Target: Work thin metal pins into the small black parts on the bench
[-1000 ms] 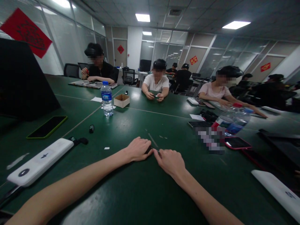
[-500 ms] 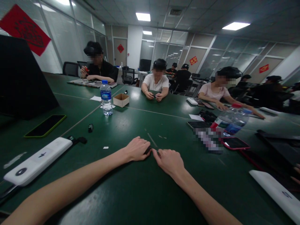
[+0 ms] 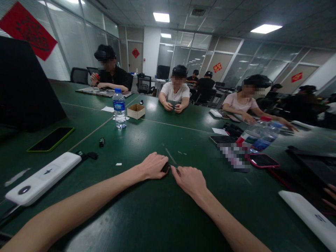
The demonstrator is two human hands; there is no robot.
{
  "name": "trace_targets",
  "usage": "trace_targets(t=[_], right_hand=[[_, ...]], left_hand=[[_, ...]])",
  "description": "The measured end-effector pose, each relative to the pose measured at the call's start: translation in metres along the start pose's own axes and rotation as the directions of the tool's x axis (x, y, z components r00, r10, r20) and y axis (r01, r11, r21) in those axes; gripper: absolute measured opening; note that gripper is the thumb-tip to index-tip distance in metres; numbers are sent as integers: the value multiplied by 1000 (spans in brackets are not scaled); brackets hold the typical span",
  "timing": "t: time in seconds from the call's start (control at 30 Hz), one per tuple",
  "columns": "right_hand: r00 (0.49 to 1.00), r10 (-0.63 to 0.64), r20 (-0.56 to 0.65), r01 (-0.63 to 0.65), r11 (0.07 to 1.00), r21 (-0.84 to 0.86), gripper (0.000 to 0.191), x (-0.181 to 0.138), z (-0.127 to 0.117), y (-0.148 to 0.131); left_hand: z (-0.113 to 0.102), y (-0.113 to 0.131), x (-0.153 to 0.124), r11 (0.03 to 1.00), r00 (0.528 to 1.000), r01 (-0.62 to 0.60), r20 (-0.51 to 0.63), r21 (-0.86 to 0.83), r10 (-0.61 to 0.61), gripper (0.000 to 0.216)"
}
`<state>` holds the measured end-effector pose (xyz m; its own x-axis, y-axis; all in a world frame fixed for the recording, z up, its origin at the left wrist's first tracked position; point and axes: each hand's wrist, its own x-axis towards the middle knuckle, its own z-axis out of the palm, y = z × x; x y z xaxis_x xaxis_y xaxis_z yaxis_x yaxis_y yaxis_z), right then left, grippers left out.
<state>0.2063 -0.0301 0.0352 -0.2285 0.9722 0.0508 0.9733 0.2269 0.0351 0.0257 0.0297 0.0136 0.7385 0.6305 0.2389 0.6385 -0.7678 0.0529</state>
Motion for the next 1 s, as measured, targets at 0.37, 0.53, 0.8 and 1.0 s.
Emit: trace_targets(t=[0.37, 0.53, 0.8, 1.0], right_hand=[[999, -52, -14, 52, 997, -56, 68, 0, -2, 0], [997, -79, -1, 79, 996, -51, 68, 0, -2, 0], [989, -129, -71, 123, 989, -85, 65, 2, 1, 6], [938, -343, -57, 339, 938, -64, 59, -4, 1, -3]], left_hand=[[0, 1, -1, 1000, 1000, 12, 14, 24, -12, 23], [2, 1, 0, 998, 1000, 5, 15, 64, -6, 28], [1, -1, -2, 995, 999, -25, 40, 92, 22, 22], [4, 0, 0, 998, 1000, 13, 25, 67, -15, 27]])
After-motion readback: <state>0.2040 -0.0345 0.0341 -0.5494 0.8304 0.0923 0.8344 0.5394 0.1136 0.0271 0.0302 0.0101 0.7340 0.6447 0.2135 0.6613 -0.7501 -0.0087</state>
